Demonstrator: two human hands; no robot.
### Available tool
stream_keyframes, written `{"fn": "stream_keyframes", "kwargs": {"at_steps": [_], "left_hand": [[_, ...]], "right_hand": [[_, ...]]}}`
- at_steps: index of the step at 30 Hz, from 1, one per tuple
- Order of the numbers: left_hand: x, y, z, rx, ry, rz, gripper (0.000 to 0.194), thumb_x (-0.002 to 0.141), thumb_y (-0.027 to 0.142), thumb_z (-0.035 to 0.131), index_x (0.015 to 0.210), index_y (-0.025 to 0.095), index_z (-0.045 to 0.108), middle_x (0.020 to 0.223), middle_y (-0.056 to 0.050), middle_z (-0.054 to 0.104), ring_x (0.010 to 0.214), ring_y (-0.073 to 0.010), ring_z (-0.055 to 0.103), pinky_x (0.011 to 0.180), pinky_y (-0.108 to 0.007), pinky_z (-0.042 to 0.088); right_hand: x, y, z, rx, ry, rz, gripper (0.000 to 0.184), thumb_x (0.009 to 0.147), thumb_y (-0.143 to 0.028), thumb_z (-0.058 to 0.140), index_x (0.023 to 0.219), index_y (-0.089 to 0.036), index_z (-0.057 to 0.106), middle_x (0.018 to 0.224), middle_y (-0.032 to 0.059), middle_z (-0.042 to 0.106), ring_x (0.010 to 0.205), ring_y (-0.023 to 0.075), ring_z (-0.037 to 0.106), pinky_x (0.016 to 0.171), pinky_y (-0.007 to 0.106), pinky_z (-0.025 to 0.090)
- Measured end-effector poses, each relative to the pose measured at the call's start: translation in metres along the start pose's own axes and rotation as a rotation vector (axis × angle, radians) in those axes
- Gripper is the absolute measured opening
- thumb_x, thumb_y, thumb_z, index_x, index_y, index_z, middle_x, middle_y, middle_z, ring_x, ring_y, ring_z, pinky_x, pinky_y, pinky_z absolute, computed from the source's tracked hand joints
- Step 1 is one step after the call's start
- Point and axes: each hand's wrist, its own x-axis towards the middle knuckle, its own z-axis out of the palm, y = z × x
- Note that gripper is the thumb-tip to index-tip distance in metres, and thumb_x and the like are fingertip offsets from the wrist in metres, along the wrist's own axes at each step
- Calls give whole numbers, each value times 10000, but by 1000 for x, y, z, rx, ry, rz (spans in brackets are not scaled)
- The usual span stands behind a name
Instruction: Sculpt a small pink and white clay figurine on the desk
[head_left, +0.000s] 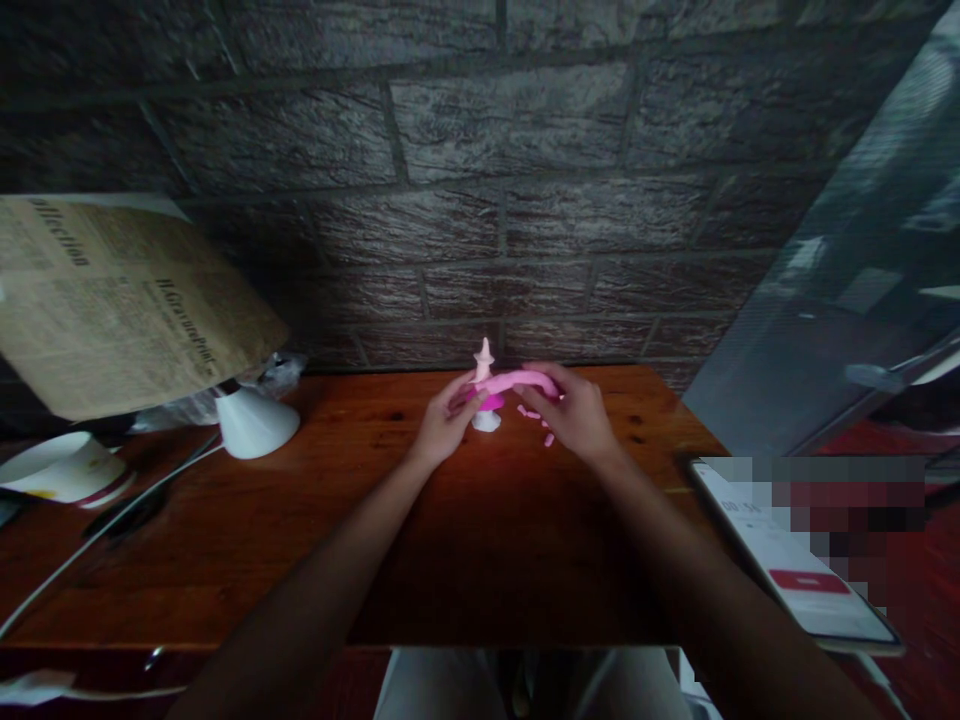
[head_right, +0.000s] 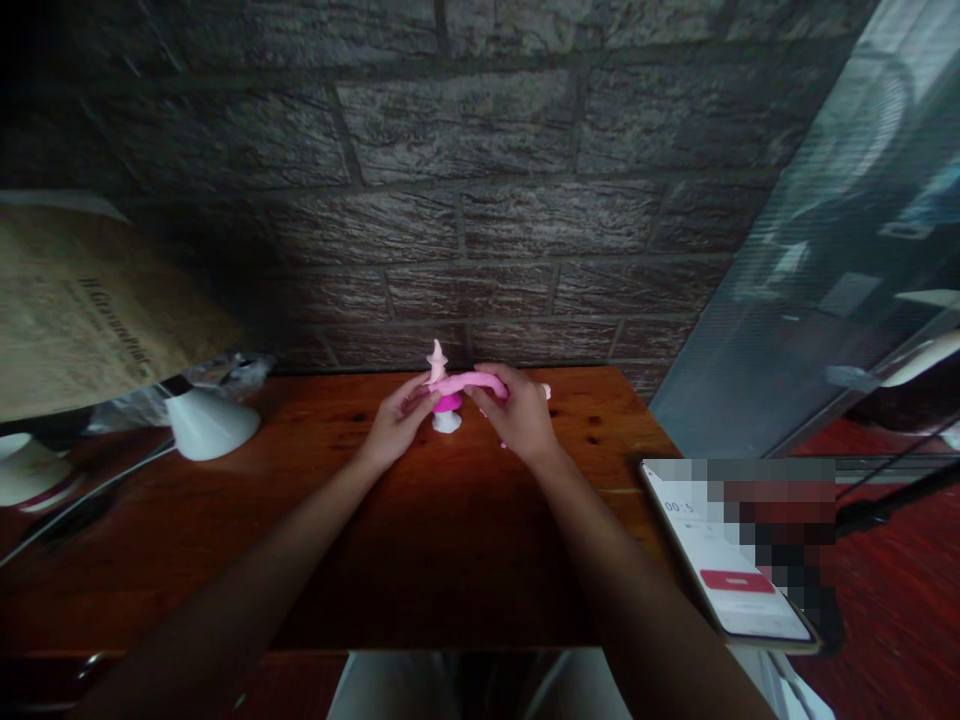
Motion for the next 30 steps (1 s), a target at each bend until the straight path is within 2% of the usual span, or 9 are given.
{"fn": "stream_keyframes", "kwargs": {"at_steps": [5,12,16,19,21,23,26,30], "left_hand": [[0,-2,0,-10,11,1,485,776,354,701,1213,166,608,1229,-117,667,1128,-234,634,1005,-394,490],[-3,1,-1,-42,3,-11,477,740,307,738,1178,173,604,1196,-126,681,1081,-227,656,965,-404,513],[-4,0,-2,-54,-16,-3,485,725,282,749,1173,177,598,1203,-129,676,1082,-224,655,974,-414,504],[-3,-2,-1,-49,13,3,492,725,299,750,1176,176,595,1196,-128,679,1079,-227,656,971,-413,503],[-3,-3,0,-50,20,4,496,729,315,747,1180,177,594,1188,-125,683,1064,-228,661,958,-406,509],[-3,-2,1,-50,12,15,494,733,320,745,1180,172,596,1183,-125,685,1060,-230,661,952,-398,511],[-3,-2,1,-31,17,45,471,742,315,740,1168,165,608,1181,-123,686,1077,-231,652,970,-390,500],[-2,-1,2,-35,32,44,474,740,326,741,1169,167,614,1180,-116,687,1079,-234,650,970,-392,503]], "right_hand": [[-1,-2,3,-57,31,-26,333,824,-431,647,1082,-222,682,957,83,730,915,267,690,698,382,557],[-2,-7,4,-200,102,-139,311,850,-400,616,1089,-209,676,958,89,712,894,255,662,785,415,521],[-2,-10,2,-331,237,-209,343,810,-400,665,1084,-193,679,1002,110,665,927,262,602,838,434,490],[-6,-22,1,-388,335,-255,294,809,-395,670,1026,-198,697,933,101,640,901,254,570,815,412,482],[-11,-31,5,-333,270,-314,204,862,-358,614,947,-197,706,793,63,640,784,207,583,761,349,476],[-17,-38,13,-246,97,-314,189,893,-333,573,860,-199,702,629,10,614,594,142,556,653,280,450],[-23,-36,27,-176,-139,-155,262,897,-318,550,691,-197,658,611,3,639,538,121,547,580,257,402],[-21,-16,36,-122,-165,68,290,887,-404,545,733,-188,662,694,40,682,596,154,577,612,290,424]]}}
